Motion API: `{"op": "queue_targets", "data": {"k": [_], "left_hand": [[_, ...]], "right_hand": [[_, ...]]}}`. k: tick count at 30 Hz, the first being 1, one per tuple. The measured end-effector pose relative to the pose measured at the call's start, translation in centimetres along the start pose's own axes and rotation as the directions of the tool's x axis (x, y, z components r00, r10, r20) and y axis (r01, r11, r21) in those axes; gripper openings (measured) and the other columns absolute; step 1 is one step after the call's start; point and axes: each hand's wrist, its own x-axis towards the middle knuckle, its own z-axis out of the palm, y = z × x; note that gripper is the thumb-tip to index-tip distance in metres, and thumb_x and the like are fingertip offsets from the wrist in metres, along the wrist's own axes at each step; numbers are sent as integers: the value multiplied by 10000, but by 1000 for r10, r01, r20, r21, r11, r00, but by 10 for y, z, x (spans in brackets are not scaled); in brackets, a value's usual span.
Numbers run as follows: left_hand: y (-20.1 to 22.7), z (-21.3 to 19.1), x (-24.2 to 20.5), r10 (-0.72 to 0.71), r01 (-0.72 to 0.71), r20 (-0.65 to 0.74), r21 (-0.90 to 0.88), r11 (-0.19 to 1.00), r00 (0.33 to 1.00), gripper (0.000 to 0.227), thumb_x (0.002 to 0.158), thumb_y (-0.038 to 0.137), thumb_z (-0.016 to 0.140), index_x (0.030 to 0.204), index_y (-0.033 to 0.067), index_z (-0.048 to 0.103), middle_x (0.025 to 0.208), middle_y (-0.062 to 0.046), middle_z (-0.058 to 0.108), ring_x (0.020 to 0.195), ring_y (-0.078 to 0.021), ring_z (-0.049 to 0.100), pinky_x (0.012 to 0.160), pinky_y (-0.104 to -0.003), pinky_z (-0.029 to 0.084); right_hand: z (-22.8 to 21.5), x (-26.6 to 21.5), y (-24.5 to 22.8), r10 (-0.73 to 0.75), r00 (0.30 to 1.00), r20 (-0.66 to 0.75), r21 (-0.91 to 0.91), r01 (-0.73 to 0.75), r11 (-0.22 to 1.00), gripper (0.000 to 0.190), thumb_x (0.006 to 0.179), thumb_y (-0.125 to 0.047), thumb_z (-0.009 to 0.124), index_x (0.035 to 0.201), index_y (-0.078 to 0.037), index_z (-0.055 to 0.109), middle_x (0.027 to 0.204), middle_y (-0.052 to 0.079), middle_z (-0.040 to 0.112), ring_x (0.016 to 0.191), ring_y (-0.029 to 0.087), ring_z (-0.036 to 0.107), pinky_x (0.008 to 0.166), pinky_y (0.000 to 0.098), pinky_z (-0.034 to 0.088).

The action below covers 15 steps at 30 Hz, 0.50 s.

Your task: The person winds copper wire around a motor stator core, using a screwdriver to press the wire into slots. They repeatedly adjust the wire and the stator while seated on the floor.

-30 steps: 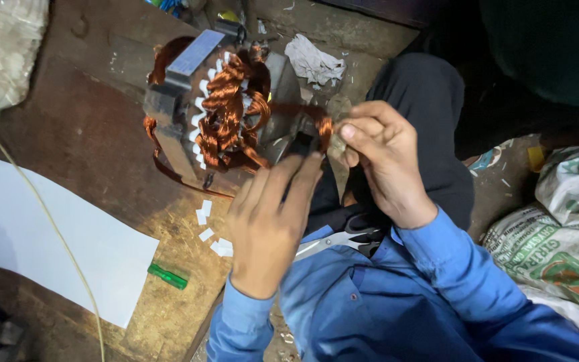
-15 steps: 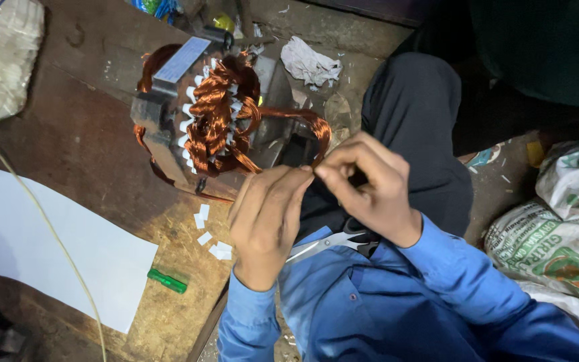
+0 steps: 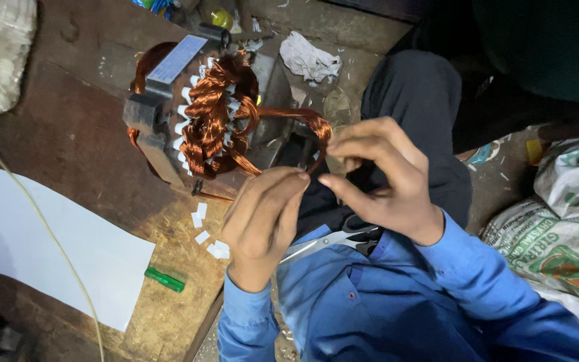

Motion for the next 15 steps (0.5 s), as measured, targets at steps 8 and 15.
{"op": "queue_targets", "data": {"k": [8, 15], "left_hand": [[-17, -6, -6, 162, -162, 62, 4, 987, 985, 197, 881, -54, 805, 1054, -58, 712, 1158, -181, 682, 1050, -330, 726, 865, -375, 613], [-30, -9, -2, 205, -210, 149, 14, 978, 967, 169, 896, -25, 822, 1048, -33, 747, 1195, -146, 681, 1102, -316, 721, 975, -386, 621]], "right_hand": [[19, -9, 16, 131, 988, -84, 77, -124, 989, 243, 887, -5, 886, 986, -24, 664, 1045, 94, 662, 758, 74, 622, 680, 205, 516], [33, -24, 24, 584, 770, 257, 718, -556, 418, 300, 895, 10, 752, 1175, 27, 644, 1093, 112, 654, 843, 146, 701, 762, 280, 577]]}}
